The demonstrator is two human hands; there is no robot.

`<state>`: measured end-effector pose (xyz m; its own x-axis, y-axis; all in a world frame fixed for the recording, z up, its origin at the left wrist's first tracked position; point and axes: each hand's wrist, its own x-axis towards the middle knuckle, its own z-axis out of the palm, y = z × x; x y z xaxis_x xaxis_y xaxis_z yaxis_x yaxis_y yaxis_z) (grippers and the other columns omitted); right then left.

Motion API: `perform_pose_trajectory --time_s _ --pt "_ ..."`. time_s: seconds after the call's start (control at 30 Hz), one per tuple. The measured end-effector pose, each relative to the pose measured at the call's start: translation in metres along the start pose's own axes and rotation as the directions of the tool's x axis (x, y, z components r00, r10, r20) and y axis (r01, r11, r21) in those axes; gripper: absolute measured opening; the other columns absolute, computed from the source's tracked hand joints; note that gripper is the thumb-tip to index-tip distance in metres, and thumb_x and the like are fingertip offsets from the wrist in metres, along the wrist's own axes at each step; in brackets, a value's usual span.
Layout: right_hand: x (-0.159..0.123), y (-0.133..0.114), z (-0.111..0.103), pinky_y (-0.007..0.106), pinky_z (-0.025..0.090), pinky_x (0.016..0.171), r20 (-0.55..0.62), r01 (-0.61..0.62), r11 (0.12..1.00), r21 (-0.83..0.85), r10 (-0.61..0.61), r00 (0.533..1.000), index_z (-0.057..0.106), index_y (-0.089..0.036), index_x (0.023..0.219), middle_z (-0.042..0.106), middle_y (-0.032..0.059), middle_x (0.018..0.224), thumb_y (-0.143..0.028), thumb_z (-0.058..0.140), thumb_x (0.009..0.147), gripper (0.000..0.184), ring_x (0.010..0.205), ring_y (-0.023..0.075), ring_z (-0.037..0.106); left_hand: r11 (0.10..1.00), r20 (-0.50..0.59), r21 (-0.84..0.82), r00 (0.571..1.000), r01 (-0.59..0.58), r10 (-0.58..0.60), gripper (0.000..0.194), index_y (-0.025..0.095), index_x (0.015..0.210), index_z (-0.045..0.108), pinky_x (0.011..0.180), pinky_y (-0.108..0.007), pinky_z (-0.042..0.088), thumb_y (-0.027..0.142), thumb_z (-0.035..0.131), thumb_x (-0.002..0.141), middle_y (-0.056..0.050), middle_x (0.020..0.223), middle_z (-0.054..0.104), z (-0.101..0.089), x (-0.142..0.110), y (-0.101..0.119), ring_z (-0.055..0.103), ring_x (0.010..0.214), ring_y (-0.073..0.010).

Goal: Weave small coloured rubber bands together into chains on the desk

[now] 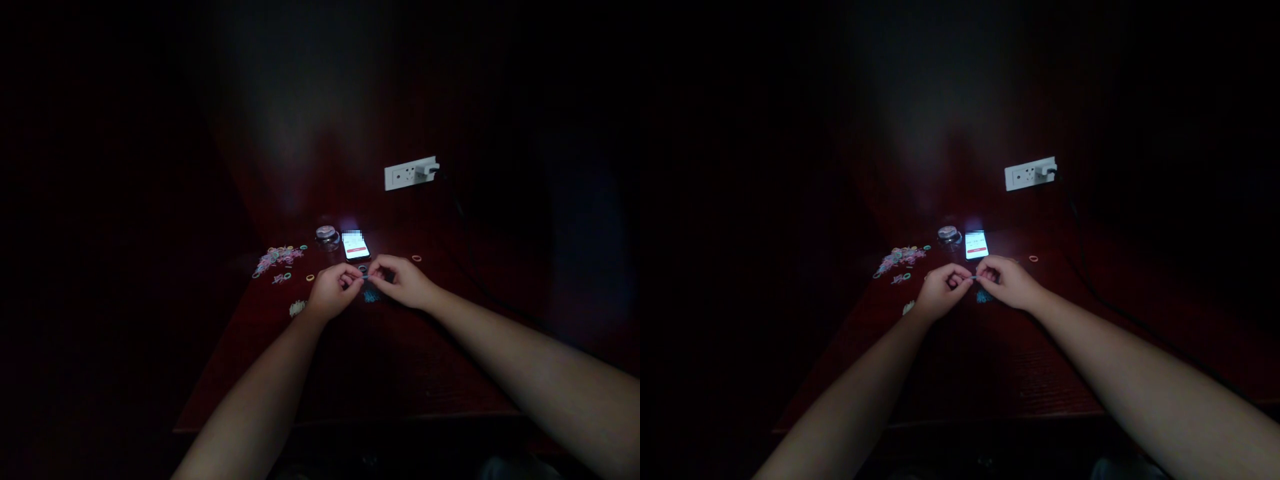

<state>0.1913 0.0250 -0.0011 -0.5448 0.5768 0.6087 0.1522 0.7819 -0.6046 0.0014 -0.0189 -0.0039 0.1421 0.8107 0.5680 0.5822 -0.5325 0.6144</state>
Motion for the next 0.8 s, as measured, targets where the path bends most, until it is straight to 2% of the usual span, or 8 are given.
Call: perform_pose_trajectory --time_s 0.33,0.8 --pt "0.0002 -0.0001 -0.0002 0.027 0.047 0.063 -0.003 -0.005 1.0 -0.002 0.005 1.0 0.061 -0.017 0.081 0.06 0.0029 0.074 -0.023 0.058 0.082 0.007 0.067 0.0144 0.056 0.998 0.027 -0.027 0.998 0.054 -0.053 0.012 0.015 0.085 0.066 0.057 -0.021 0.047 0.026 0.062 0.079 -0.003 0.076 0.068 0.0006 -0.0001 -0.0014 0.058 0.062 -0.0098" --pt "0.0003 -0.0056 -0.0018 0.027 0.046 0.063 -0.007 -0.01 0.999 -0.042 0.009 1.0 0.061 -0.017 0.078 0.059 0.0035 0.074 -0.021 0.056 0.083 0.008 0.067 0.0151 0.055 0.998 0.049 -0.034 0.997 0.061 -0.06 0.011 0.015 0.082 0.065 0.059 -0.021 0.045 0.025 0.06 0.081 -0.002 0.075 0.066 0.0002 -0.0012 -0.0019 0.057 0.064 -0.0099"
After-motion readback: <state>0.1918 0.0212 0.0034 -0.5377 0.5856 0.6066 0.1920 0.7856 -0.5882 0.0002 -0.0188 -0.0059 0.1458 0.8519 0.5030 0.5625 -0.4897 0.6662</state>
